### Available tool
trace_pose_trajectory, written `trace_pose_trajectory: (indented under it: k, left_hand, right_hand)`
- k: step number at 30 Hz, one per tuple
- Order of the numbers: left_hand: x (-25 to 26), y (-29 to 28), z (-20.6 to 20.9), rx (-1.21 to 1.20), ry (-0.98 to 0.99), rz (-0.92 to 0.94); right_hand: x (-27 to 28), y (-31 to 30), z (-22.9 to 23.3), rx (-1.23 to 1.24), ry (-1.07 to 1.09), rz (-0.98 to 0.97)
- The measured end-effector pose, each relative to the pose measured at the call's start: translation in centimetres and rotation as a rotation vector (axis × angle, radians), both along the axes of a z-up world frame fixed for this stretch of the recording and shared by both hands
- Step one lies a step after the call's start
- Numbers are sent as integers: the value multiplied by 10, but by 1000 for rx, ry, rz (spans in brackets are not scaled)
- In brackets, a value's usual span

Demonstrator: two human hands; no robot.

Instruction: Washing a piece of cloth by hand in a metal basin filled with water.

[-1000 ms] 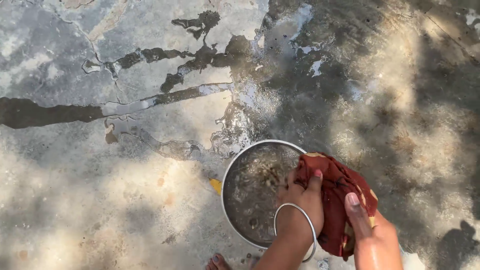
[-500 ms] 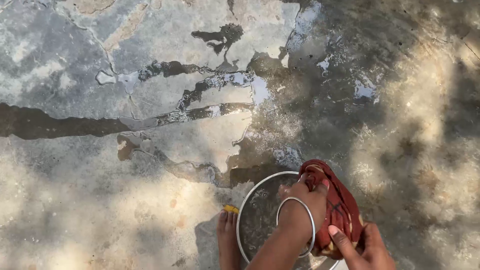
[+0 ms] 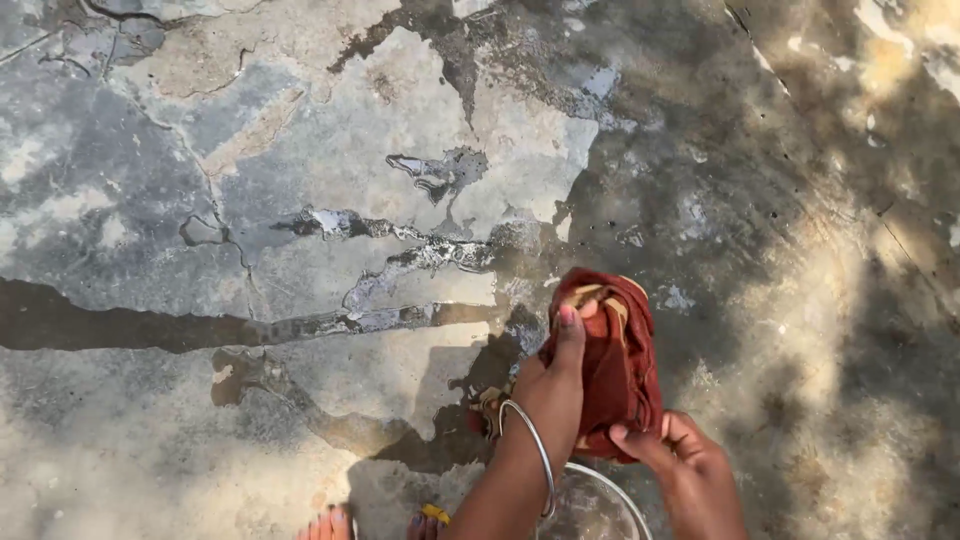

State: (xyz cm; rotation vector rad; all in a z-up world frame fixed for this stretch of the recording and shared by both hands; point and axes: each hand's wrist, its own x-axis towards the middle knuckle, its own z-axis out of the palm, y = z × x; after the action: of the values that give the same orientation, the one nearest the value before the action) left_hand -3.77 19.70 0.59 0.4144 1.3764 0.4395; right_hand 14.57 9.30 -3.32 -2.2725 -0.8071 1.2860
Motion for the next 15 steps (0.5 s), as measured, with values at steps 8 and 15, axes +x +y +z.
trace_pose_trajectory:
  k: [8, 15]
  left_hand:
    - [-117, 150, -39, 173, 65, 686]
    - [-228, 244, -44, 249, 48, 642]
  right_hand:
    - [-65, 156, 49, 241, 492, -458]
    - [-168, 318, 73, 102, 510, -434]
